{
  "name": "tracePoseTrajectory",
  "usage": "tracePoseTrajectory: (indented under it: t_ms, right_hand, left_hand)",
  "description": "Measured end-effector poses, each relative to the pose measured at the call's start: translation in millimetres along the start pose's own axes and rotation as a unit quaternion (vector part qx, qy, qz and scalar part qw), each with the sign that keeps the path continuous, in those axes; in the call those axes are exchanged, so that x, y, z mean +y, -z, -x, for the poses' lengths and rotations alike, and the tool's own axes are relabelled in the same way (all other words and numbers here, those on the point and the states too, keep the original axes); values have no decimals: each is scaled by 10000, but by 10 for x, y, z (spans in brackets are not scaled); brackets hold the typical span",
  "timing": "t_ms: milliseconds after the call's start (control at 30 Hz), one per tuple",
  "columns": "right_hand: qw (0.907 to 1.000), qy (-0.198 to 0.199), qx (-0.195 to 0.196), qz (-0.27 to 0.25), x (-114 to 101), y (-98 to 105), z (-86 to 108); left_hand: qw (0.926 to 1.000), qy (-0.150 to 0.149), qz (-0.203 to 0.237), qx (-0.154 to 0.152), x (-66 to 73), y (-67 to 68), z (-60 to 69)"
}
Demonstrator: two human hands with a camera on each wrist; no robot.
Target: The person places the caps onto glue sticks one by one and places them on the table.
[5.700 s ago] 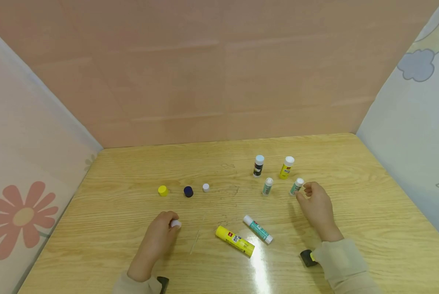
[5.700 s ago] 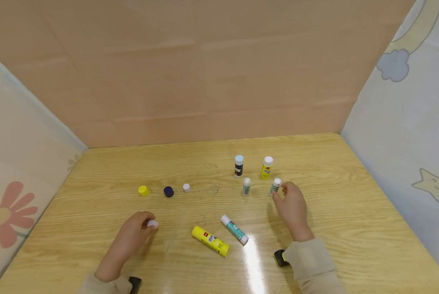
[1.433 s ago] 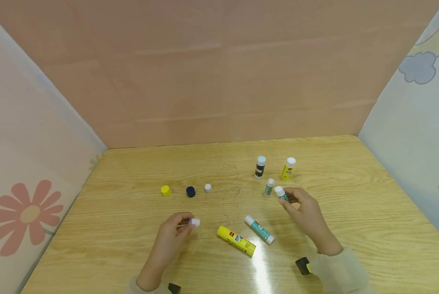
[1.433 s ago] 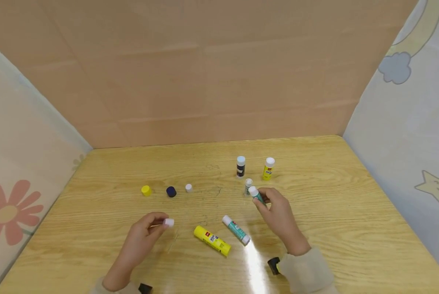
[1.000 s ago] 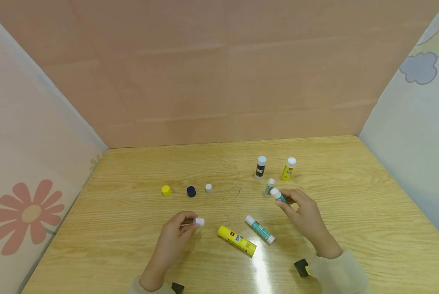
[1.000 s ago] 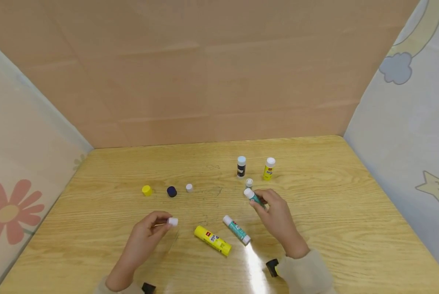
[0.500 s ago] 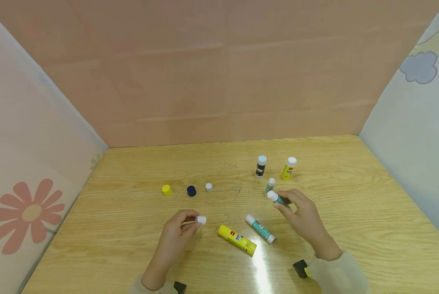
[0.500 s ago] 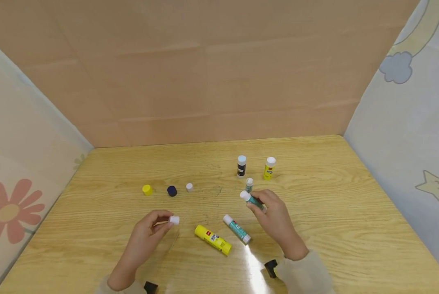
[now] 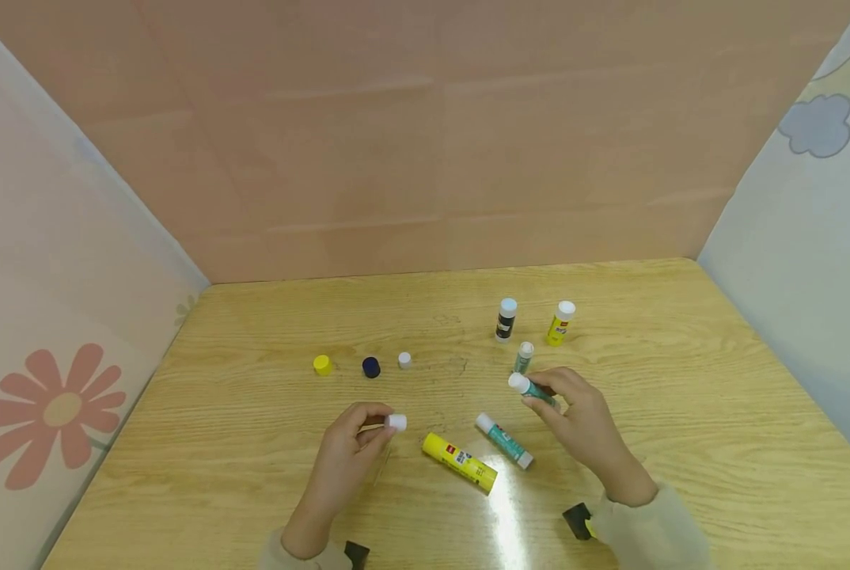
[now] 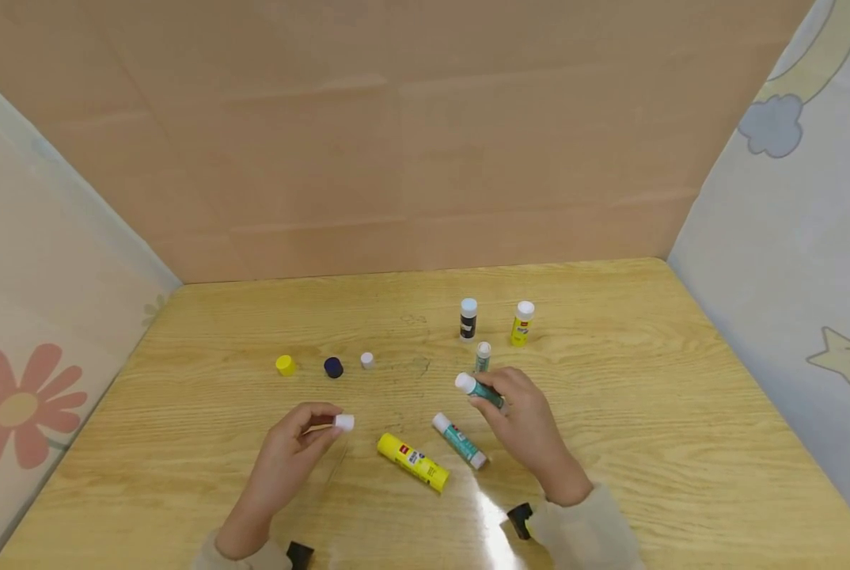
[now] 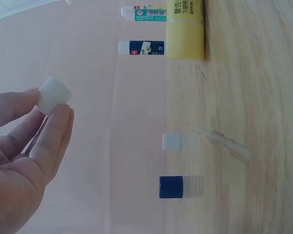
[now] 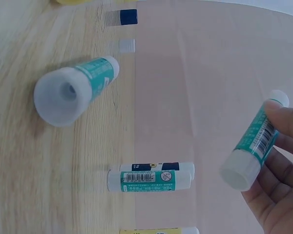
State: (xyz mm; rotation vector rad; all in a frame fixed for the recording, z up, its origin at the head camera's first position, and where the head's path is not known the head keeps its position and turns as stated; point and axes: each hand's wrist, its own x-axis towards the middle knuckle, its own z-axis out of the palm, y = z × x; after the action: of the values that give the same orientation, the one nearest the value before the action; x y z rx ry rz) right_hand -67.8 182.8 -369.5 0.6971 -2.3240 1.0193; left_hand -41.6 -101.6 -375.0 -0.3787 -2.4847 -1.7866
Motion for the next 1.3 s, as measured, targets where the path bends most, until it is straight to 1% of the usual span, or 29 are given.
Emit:
tracePoseTrajectory:
  t_ms: [333,600,867,1067,1167,1300]
  right_hand:
    - [9995,275,-131,-15,-32,-8,4]
    - [9990,322,-300,-68,-70,-22,11]
    - [9962,779,-315,-248,-142,-41,-15]
    - [9962,697,-464,-228,-181,-67,0]
    - [9958,744,-495,-206,-190,-81,8]
    - [9948,834,-505,-307,-203,-86,9]
  left_hand:
    - [9999,101,53,-115,36,-23,5]
    - [9998,115,50,-183,54,-53,11]
    - [9997,-15,122,-199,83,-79,-4]
    - [9996,-2,159,-253,90,-99,-22]
    - [9995,-5,187,-273,90,-105,-20]
    - [9994,2,224,-282,94,-109,-18]
